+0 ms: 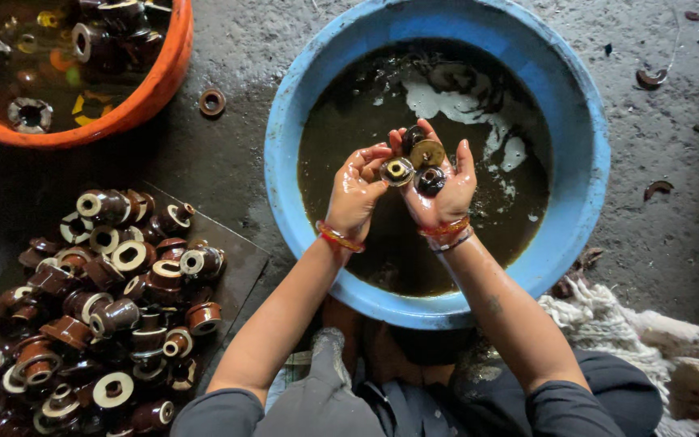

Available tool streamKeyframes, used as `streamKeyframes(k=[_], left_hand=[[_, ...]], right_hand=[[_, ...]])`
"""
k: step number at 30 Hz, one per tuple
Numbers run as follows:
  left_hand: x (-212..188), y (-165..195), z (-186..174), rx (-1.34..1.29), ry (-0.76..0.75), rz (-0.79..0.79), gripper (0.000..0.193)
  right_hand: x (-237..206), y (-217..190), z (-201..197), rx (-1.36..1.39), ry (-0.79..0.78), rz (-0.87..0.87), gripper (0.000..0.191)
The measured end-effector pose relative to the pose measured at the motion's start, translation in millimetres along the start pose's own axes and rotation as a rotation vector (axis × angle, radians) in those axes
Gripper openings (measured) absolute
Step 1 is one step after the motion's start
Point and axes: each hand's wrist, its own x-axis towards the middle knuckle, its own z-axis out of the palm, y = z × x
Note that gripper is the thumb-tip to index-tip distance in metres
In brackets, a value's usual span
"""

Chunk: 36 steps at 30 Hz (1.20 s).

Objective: The person sits on the floor and washes small brown wooden parts one by one using a dark cloth in a blue basin of soapy water. After scrubbing, each part is placed on a nearby pile on the floor.

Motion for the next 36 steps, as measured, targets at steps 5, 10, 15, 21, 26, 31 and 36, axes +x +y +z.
streamKeyframes(k=[5,10,15,21,26,31,36], left_hand=[[-2,-9,-1,0.103,0.048,0.069,0.052],[-6,-14,-4,0.201,0.072,0.194,0.052],[-5,-22,-9,0.253,0.166,0.125,0.046],[-8,-14,-28,0.334,0.154,-0.011,0.048],[-18,-5,-61,-0.024,0.018,-0.358,0.045],[-10,-11,-105,-0.034,0.115,-0.402,0.033],[-6,-11,-132,-0.052,0.254,-0.359,0.027]], right_hand=[[-1,-1,3,-0.006,0.040,0.010,0.064],[-1,1,3,-0.001,0.043,0.027,0.060],[-3,5,6,-0.161,0.041,0.028,0.052],[0,12,3,-0.452,-0.060,-0.016,0.050],[12,20,-22,-0.659,0.137,-0.104,0.044],[16,27,-40,-1.642,0.245,-0.358,0.040],[6,28,-35,-2.219,0.185,-0.348,0.037]])
